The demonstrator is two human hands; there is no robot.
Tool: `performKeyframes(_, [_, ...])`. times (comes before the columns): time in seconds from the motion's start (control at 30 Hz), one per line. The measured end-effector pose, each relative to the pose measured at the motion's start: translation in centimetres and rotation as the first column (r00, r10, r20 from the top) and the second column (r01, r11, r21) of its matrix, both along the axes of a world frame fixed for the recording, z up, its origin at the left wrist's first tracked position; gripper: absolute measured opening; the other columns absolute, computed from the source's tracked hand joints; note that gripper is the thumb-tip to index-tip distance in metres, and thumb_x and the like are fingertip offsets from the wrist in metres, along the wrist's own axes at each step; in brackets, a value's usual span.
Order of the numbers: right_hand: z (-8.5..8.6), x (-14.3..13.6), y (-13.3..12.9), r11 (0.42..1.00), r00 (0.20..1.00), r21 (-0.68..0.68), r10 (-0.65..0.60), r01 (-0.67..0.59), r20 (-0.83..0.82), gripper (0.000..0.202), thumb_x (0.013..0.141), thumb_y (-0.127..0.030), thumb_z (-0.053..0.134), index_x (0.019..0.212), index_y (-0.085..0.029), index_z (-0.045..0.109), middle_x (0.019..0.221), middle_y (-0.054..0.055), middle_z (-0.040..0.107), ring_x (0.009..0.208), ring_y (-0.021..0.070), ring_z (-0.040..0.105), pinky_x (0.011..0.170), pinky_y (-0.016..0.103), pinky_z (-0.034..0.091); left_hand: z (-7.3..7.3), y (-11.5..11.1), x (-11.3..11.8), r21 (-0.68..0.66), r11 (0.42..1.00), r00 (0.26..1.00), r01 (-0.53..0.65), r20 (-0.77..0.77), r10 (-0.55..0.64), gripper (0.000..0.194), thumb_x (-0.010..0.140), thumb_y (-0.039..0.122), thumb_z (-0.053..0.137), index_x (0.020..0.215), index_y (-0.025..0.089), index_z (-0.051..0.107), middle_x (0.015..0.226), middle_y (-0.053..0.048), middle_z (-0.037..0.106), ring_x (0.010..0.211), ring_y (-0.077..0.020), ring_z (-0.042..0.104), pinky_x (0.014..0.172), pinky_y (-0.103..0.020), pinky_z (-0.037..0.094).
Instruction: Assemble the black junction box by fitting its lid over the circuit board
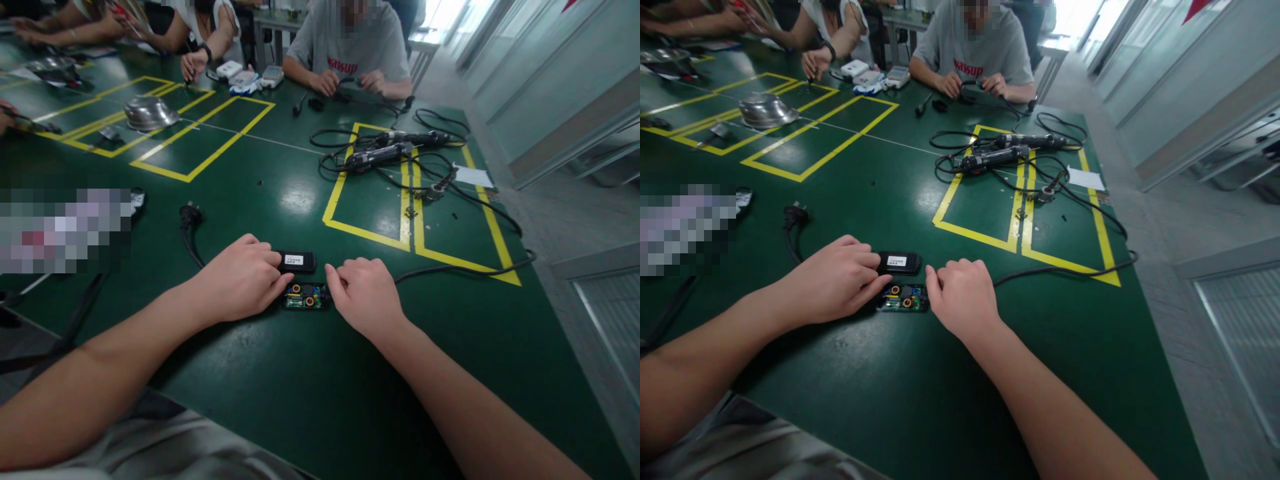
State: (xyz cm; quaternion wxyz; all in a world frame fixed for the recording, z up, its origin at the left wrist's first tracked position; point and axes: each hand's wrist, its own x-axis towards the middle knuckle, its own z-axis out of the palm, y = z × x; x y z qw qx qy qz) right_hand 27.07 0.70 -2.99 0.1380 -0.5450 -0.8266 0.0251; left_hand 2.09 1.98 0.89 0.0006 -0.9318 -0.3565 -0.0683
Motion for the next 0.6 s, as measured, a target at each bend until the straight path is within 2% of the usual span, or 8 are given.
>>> performKeyframes(0.1, [0.01,0.12,-0.12,0.999,1.0,0.032,0.004,-0.003,-0.016,0.055,0.11,-0.032,0.051,0.06,-0.021,0.069,0.063,0.005,0.064,0.065,0.0181,0.052,0.072,0.039,0.028,-0.14,-0.12,0.05,0.041,0.999,0.999,0.018,-0.038,-0.017,0.051,0.113,0.03,0.055,0.065,0.019,0.068,0.067,-0.004,0.068,0.068,-0.0203,0.057,0.072,-0.041,0.034])
performKeyframes(0.23, [-0.05,0.35,-0.24,0.997,0.998,0.076,0.014,-0.009,-0.069,0.056,0.11,-0.032,0.048,0.058,-0.021,0.065,0.06,0.004,0.059,0.062,0.0171,0.047,0.072,0.038,0.029,-0.06,-0.06,0.04,0.041,0.999,1.0,0.026,-0.001,-0.026,0.051,0.113,0.03,0.054,0.066,0.019,0.071,0.069,-0.003,0.068,0.069,-0.0184,0.056,0.073,-0.04,0.034])
performKeyframes(0.43, [-0.32,0.31,-0.2,0.999,1.0,0.034,0.01,-0.009,-0.019,0.052,0.107,-0.032,0.054,0.057,-0.022,0.064,0.061,0.004,0.06,0.064,0.0185,0.051,0.071,0.039,0.026,-0.65,0.15,0.19,0.031,0.999,0.999,0.043,-0.011,-0.043,0.045,0.111,0.029,0.062,0.068,0.018,0.071,0.07,-0.004,0.065,0.069,-0.0195,0.056,0.068,-0.038,0.033])
performKeyframes(0.53, [-0.3,0.34,-0.16,1.0,1.0,0.027,0.007,-0.006,-0.03,0.052,0.107,-0.033,0.053,0.058,-0.022,0.064,0.061,0.004,0.061,0.064,0.018,0.05,0.071,0.038,0.026,-0.9,0.14,0.19,0.047,0.999,0.993,-0.027,0.117,0.021,0.03,0.107,0.031,0.069,0.08,0.018,0.073,0.084,-0.006,0.069,0.079,-0.0216,0.06,0.071,-0.036,0.042])
performKeyframes(0.6, [-0.26,0.37,-0.13,1.0,0.999,0.019,0.004,-0.003,-0.053,0.052,0.108,-0.033,0.051,0.058,-0.022,0.063,0.062,0.004,0.061,0.063,0.0178,0.05,0.071,0.038,0.026,-0.95,0.19,0.13,0.057,0.995,0.97,-0.085,0.232,0.07,0.018,0.105,0.033,0.072,0.098,0.018,0.077,0.105,-0.01,0.074,0.096,-0.0255,0.065,0.085,-0.039,0.053])
